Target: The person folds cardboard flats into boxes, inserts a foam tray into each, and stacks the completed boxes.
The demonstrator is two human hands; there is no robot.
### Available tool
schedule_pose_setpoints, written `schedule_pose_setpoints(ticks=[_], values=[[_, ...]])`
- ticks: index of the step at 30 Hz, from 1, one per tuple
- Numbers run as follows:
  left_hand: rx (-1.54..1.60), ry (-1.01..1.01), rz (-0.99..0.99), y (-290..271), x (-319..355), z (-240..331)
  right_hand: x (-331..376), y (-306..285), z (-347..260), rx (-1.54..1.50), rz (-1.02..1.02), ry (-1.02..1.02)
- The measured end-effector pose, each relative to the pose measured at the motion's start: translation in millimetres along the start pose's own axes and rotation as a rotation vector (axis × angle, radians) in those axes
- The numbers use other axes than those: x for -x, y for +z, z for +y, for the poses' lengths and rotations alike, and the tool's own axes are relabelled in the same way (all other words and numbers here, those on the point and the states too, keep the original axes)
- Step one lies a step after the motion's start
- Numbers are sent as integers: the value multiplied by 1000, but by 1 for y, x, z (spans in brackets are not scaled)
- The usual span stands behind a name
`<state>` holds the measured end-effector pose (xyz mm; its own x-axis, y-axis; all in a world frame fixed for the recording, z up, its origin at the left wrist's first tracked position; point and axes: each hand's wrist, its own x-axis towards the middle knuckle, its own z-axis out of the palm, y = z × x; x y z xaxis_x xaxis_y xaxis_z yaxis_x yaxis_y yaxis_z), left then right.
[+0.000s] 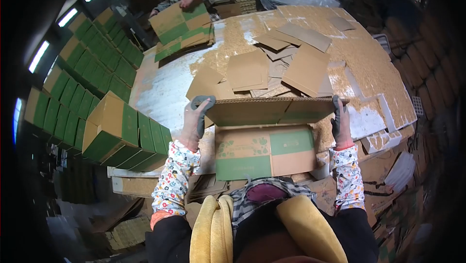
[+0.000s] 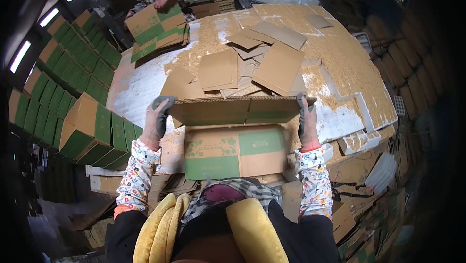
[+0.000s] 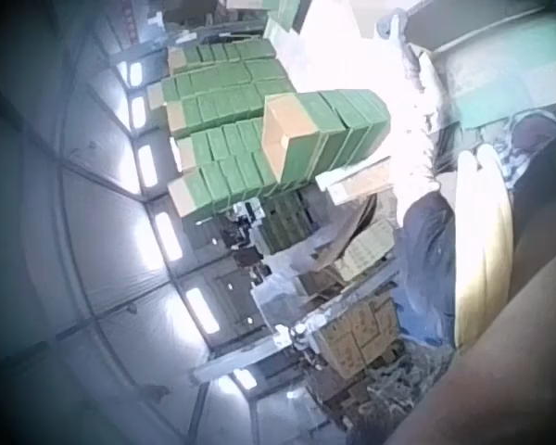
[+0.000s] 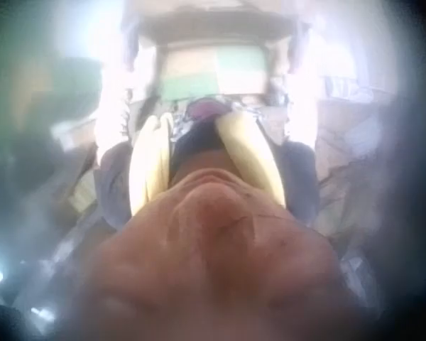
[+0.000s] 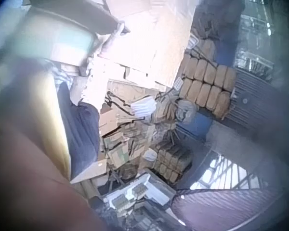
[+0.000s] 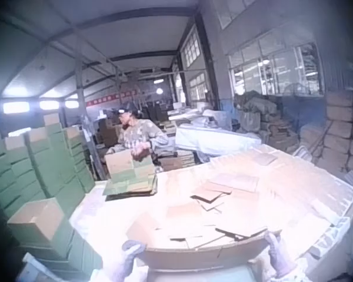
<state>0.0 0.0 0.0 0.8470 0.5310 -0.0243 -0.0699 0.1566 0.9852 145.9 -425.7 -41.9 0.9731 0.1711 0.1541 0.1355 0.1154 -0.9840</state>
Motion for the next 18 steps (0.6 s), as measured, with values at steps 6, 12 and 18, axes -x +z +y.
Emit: schedule_pose_setpoints(ticks=[6, 12, 18], values=[[-731, 18, -153, 10, -15, 23, 8, 42, -27, 100, -154, 83], [-1471, 87, -1158, 110, 62, 11, -36, 125, 24, 560, 134, -399], [-1341, 217, -685, 83, 64, -8, -76, 28, 82, 616, -397, 80]])
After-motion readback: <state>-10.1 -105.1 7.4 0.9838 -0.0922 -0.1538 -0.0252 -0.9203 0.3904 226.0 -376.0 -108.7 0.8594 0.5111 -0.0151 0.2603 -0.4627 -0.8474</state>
